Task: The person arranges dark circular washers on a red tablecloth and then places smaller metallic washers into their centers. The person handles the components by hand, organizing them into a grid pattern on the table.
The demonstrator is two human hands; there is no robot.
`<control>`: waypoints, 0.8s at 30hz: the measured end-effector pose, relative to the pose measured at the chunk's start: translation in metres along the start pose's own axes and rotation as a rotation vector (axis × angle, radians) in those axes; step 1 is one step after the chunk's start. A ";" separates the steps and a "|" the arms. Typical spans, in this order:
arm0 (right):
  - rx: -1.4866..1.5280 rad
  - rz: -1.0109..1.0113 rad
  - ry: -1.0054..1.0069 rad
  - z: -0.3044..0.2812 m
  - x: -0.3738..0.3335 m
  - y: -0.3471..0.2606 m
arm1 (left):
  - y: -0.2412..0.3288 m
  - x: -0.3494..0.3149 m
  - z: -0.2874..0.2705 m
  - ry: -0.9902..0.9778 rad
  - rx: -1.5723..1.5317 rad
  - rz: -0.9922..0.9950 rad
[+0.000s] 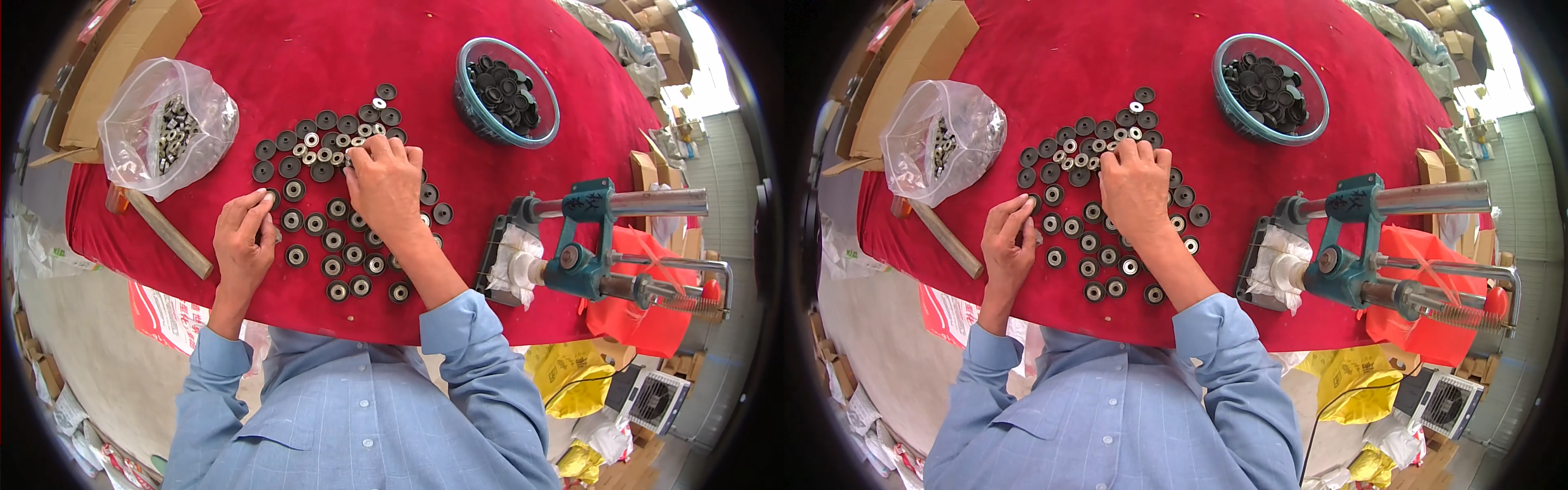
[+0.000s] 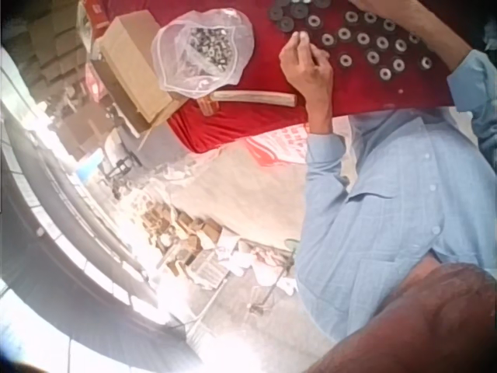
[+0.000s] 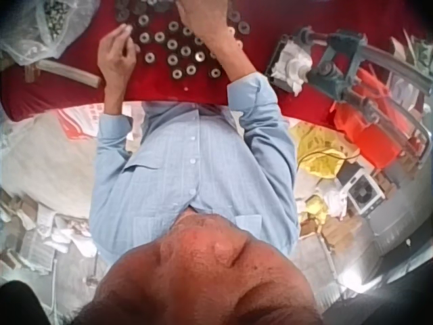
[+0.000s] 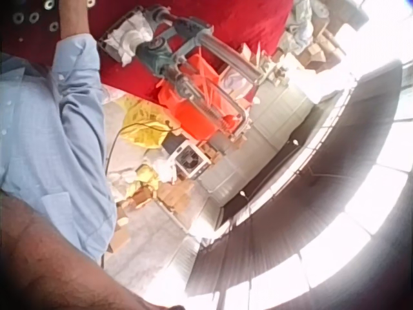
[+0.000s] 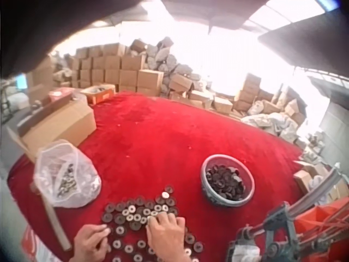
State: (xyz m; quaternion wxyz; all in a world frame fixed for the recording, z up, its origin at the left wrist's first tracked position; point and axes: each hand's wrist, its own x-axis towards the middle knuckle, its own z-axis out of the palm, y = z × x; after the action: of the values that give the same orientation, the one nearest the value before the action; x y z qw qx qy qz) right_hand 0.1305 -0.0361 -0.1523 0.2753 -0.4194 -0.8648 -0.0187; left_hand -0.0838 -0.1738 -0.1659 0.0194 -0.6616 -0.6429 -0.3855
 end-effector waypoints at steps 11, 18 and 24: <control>0.067 0.034 0.135 -0.009 0.000 -0.003 | -0.007 -0.006 -0.001 -0.049 -0.030 -0.041; 0.188 0.352 0.142 -0.075 -0.077 0.059 | -0.009 -0.006 0.002 -0.054 -0.037 -0.029; 0.103 0.273 0.136 -0.067 -0.105 0.063 | -0.008 -0.006 0.000 -0.055 -0.059 -0.029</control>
State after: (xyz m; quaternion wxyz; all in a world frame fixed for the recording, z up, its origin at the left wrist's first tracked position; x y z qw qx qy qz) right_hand 0.2594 -0.0879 -0.1594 0.3544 -0.5162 -0.7789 0.0348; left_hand -0.0900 -0.1775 -0.1731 -0.0235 -0.6628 -0.6411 -0.3861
